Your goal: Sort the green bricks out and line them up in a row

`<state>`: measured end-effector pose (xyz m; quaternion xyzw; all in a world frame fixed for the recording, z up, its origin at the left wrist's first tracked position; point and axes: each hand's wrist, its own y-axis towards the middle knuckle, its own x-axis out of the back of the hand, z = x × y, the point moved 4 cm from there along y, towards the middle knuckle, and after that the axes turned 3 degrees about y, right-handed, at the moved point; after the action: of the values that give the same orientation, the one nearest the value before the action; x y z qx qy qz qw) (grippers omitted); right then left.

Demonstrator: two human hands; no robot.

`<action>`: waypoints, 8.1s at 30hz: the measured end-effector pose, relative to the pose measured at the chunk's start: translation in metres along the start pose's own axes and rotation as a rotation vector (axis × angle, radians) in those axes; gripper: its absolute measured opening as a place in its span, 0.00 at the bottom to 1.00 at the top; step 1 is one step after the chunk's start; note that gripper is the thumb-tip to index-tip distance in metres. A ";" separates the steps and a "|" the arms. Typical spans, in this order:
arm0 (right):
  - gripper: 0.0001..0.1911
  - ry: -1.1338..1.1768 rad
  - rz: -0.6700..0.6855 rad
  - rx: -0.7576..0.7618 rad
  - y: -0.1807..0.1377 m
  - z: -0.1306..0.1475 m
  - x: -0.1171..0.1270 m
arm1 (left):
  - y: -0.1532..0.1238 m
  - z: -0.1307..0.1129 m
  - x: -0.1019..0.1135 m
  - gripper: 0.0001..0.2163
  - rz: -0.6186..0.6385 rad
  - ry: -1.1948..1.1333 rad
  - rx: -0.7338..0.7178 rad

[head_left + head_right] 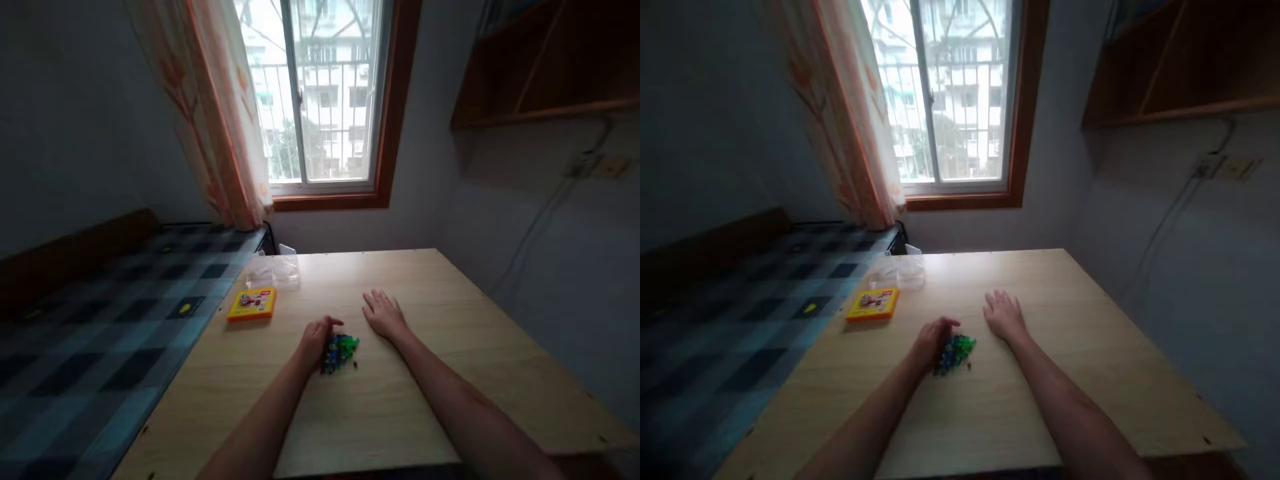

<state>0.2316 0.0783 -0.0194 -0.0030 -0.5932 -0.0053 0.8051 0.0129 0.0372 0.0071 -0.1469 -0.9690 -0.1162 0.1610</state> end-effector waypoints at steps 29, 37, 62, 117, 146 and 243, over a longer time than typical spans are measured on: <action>0.28 0.066 0.005 0.085 -0.007 -0.002 0.004 | -0.009 -0.029 -0.006 0.19 0.295 0.106 -0.179; 0.32 0.166 0.027 0.273 -0.016 0.007 0.006 | 0.002 0.017 0.006 0.27 -0.106 -0.128 0.120; 0.09 0.522 0.029 0.801 -0.051 0.049 0.030 | 0.008 -0.002 0.018 0.06 0.072 0.584 -0.142; 0.26 0.475 -0.031 0.563 -0.033 0.034 0.013 | -0.006 -0.016 0.006 0.13 0.177 0.606 -0.167; 0.26 0.598 -0.065 0.584 -0.035 0.030 0.016 | -0.006 -0.016 0.010 0.13 0.137 0.502 -0.147; 0.06 0.425 -0.091 0.538 -0.036 0.016 0.035 | -0.001 -0.004 0.015 0.10 -0.014 0.482 -0.095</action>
<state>0.2257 0.0420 0.0186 0.2367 -0.3918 0.1148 0.8816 0.0000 0.0388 0.0161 -0.1157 -0.8970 -0.1945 0.3796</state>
